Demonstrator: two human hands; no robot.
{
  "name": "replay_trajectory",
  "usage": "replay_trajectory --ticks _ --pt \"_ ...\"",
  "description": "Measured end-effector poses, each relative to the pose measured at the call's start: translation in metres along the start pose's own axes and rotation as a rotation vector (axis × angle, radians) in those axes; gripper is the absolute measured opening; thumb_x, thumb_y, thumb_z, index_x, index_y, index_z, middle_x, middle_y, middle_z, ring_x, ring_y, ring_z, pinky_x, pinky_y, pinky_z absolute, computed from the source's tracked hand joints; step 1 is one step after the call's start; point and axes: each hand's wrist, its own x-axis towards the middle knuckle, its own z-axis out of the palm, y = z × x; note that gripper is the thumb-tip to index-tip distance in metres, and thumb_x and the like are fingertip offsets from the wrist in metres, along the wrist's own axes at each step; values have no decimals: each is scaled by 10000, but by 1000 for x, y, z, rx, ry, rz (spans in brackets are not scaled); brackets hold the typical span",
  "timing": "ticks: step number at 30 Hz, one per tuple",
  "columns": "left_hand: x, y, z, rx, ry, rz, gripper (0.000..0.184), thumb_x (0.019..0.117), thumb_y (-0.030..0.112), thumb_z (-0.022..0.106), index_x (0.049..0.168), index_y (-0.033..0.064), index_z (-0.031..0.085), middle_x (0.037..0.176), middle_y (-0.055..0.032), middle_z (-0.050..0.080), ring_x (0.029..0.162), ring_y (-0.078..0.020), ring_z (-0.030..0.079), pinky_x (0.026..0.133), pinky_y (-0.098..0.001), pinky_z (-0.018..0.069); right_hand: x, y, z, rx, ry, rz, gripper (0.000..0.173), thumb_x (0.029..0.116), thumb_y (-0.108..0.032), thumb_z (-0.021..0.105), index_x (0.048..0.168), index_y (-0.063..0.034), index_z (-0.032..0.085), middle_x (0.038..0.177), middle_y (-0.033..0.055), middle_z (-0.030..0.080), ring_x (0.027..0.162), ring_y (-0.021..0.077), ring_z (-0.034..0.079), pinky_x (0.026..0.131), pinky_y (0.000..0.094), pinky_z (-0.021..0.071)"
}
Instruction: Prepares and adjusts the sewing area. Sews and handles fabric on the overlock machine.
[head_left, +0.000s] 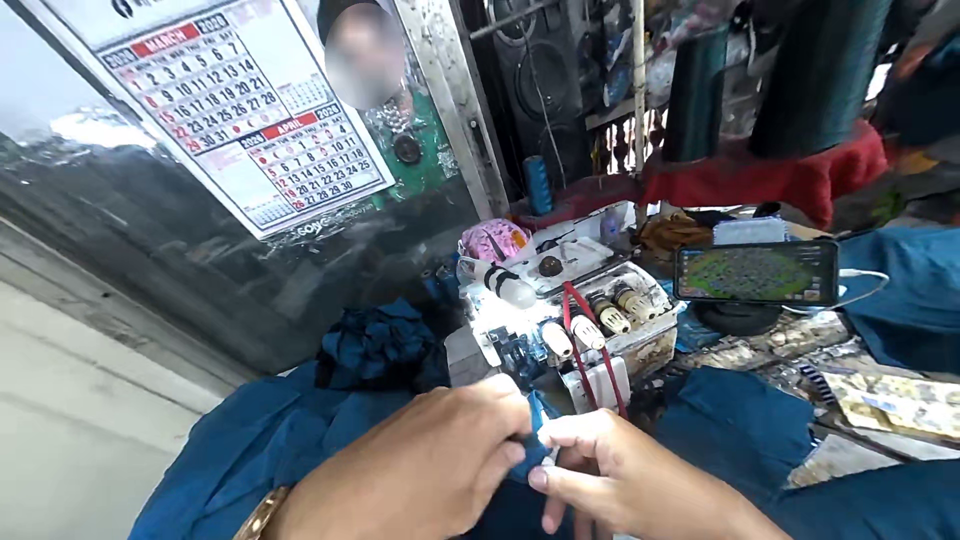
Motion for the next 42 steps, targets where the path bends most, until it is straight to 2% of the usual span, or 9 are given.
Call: replay_trajectory --ticks 12,16,19,23,27,30,34,39,42 --pt "7 -29 18 -60 106 12 346 1033 491 540 948 186 681 809 60 602 679 -48 571 612 -262 509 3 9 -5 -14 31 24 222 1062 -262 589 1224 -129 665 835 51 761 575 189 727 466 354 628" --pt "5 -17 44 -19 267 -22 309 1064 433 488 999 225 708 919 83 631 818 -32 609 715 -249 539 2 17 -3 11 134 -19 208 1057 -250 598 1210 -129 672 825 37 754 557 173 714 437 337 613" --pt "-5 -25 77 19 503 -129 296 1055 431 478 1079 297 741 1139 133 670 1131 -73 582 965 -351 486 2 21 7 -149 213 -32 282 1064 -245 578 1331 -203 658 811 -2 742 545 119 690 441 300 602" --pt "-18 -53 88 -15 519 -258 364 1052 478 437 1290 359 687 1354 66 590 1300 -159 519 1049 -464 472 4 14 16 -467 -51 45 613 1038 -254 593 1603 -287 357 846 38 713 626 154 686 591 378 617" --pt "-35 -39 79 97 494 -356 281 1019 400 531 1065 202 725 982 -1 663 797 -126 664 655 -362 592 -6 10 27 -314 37 -70 347 1076 -294 535 1405 -183 551 1038 -6 747 790 118 734 699 347 650" --pt "-19 27 103 95 554 -266 228 1001 370 592 939 183 708 874 -2 677 686 -155 671 522 -394 554 -24 9 23 -65 249 11 325 1092 -369 482 1251 -111 601 1117 30 715 980 185 736 810 423 661" --pt "11 70 123 -188 473 -168 385 967 336 666 1337 233 637 1120 -35 641 750 -142 669 595 -352 583 -21 8 9 52 733 56 304 899 -240 754 1138 -100 627 874 121 692 638 252 700 479 401 612" --pt "-69 14 66 -477 639 -261 135 995 274 671 985 154 732 861 50 708 699 -61 674 618 -264 603 -41 -7 33 -12 458 94 204 1048 -156 569 1215 -40 559 1047 141 738 817 322 760 522 429 650" --pt "-134 -3 27 -377 1083 -400 282 1009 160 646 1282 92 636 1159 -33 723 929 -177 746 800 -349 656 -42 2 49 -61 363 85 207 1027 -162 611 1204 -55 592 1003 94 733 741 253 738 508 384 624"
